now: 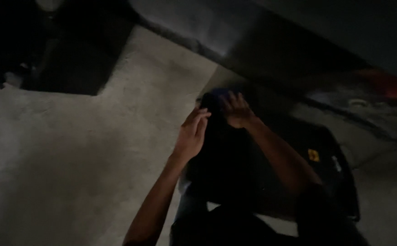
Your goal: Wiping down the exterior of a large black speaker with a blue cloth.
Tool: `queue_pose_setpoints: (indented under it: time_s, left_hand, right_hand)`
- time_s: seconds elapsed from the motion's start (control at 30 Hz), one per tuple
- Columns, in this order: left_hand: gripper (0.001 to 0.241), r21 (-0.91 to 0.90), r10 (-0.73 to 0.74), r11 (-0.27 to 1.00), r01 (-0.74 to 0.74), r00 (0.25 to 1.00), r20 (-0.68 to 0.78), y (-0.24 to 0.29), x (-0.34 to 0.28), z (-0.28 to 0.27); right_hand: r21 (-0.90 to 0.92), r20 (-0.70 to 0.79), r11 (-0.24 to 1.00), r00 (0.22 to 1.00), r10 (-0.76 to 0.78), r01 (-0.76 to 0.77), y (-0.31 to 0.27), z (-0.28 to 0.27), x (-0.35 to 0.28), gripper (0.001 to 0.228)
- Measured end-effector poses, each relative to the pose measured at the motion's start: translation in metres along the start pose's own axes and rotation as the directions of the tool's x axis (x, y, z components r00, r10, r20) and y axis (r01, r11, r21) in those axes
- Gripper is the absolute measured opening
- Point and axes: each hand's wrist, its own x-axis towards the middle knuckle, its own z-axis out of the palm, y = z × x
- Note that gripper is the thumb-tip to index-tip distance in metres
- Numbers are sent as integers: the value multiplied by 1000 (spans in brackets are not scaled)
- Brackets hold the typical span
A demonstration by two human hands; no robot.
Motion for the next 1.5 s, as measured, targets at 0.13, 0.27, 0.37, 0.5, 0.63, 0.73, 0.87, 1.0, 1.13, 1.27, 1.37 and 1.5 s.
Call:
queue_pose_setpoints:
  time_s: [0.13, 0.27, 0.37, 0.5, 0.63, 0.73, 0.87, 1.0, 1.13, 1.27, 1.37, 1.5]
  left_hand:
    - [35, -44, -2, 999, 0, 1000, -30, -7, -20, -1]
    - [35, -103, -35, 994, 29, 998, -55, -6, -4, 0]
    - [34, -98, -13, 995, 12, 1000, -11, 9, -8, 1]
    - [32, 108, 11, 994, -6, 999, -46, 33, -16, -18]
    - [31, 28, 36, 999, -35, 997, -68, 14, -19, -14]
    - [31, -40, 19, 999, -21, 998, -55, 24, -36, -21]
    - [30, -46, 47, 998, -49, 998, -44, 43, -39, -29]
    - [29, -95, 110, 989, -118, 990, -84, 36, -47, -29]
    - [29, -125, 44, 990, -57, 994, -103, 33, -44, -33]
    - [30, -102, -22, 995, 10, 993, -112, 33, -60, -36]
    - [30, -99, -30, 995, 15, 988, -150, 17, -73, -39]
    - [30, -111, 24, 993, -45, 982, -187, 26, -80, -41]
  right_hand:
    - [113, -35, 994, 999, -6, 10, -13, 13, -10, 75]
    - [228, -133, 974, 991, 19, 12, -6, 8, -3, 68]
    - [295, -145, 955, 989, 40, 5, -18, 41, -10, 65]
    - [315, -112, 948, 994, -15, 50, -48, 72, -25, 60]
    - [345, -65, 935, 996, -64, 83, -51, 63, -47, 54]
    - [376, -14, 921, 994, -107, 104, -60, 32, -90, 50]
    - [395, 11, 911, 991, -130, 115, -39, -42, -134, 44]
    - [403, 20, 905, 987, -158, 137, -14, 0, -126, 39]
    - [400, 31, 898, 977, -211, 182, 0, 7, -102, 34]
    - [433, 87, 876, 958, -275, 212, -5, 25, -84, 30]
    - [465, 107, 852, 940, -323, 239, -10, 42, -72, 28]
    - [488, 116, 834, 927, -356, 259, -4, 44, -73, 26]
